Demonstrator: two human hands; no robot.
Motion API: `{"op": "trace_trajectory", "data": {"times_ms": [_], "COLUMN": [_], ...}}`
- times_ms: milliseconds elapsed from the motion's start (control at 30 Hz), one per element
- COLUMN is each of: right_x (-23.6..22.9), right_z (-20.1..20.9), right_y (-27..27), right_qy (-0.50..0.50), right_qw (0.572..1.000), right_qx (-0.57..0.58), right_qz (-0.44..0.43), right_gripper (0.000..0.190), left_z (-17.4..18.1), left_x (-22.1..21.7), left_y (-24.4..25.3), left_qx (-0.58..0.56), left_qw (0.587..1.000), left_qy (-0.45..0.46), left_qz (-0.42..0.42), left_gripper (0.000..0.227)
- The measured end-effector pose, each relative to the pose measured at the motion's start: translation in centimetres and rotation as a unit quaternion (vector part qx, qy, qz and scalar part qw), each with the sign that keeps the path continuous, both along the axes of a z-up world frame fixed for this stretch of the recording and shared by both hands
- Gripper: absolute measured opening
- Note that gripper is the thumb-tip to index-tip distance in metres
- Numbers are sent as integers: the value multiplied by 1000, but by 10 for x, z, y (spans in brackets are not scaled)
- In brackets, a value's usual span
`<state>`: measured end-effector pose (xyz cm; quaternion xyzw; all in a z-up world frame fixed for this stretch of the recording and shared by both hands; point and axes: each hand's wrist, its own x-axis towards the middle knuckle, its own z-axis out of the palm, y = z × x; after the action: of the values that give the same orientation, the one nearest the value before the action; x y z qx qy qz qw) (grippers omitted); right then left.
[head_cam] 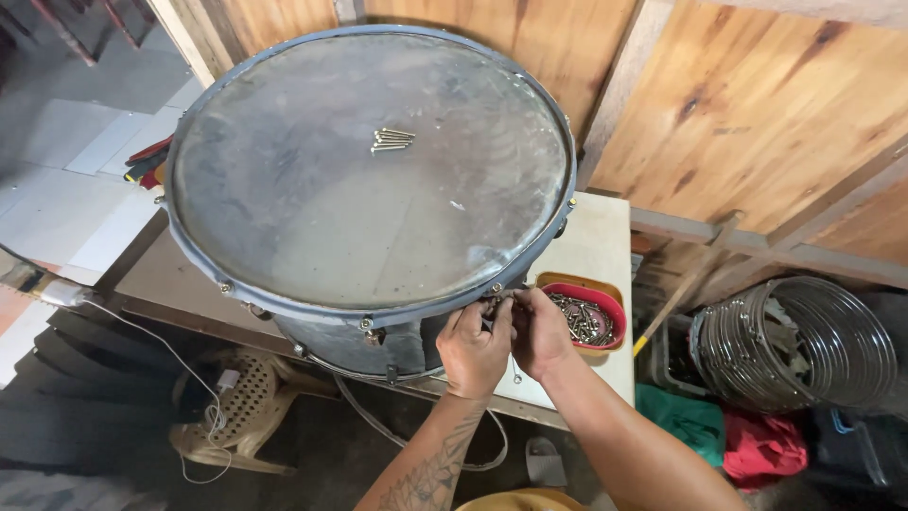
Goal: The person assembles a large drum by hand-tightening tension rods into the lugs around the drum shell. They repeatedly reach into a red container to retrieve additional rods and secure the drumhead to the shell.
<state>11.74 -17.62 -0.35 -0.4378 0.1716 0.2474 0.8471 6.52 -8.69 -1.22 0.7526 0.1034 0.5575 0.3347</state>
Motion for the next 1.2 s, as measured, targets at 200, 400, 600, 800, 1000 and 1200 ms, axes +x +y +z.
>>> {"op": "trace_trajectory", "data": {"times_ms": [200,400,600,800,1000,1200], "right_x": [19,33,44,44,40,46], "right_z": [7,11,-1,8,30,26], "right_y": [-21,-34,-39,-47,-49,-54], "right_qy": [-10,7,17,14,20,13], "right_qw": [999,999,998,990,984,977], "right_qx": [23,23,48,61,86,91], "right_qz": [26,38,45,127,155,191], "right_gripper": [8,7,7,23,19,18], "left_z": [-7,-1,0,-1,-5,-12], "left_x": [23,36,39,42,45,49], "left_y": [-26,-38,-36,-43,-46,-55], "left_qx": [4,7,37,20,48,64], "left_qw": [1000,998,994,996,990,987], "left_qy": [-2,20,36,-10,-6,2], "left_qz": [28,52,96,89,133,149], "left_gripper": [25,30,34,36,31,17]}}
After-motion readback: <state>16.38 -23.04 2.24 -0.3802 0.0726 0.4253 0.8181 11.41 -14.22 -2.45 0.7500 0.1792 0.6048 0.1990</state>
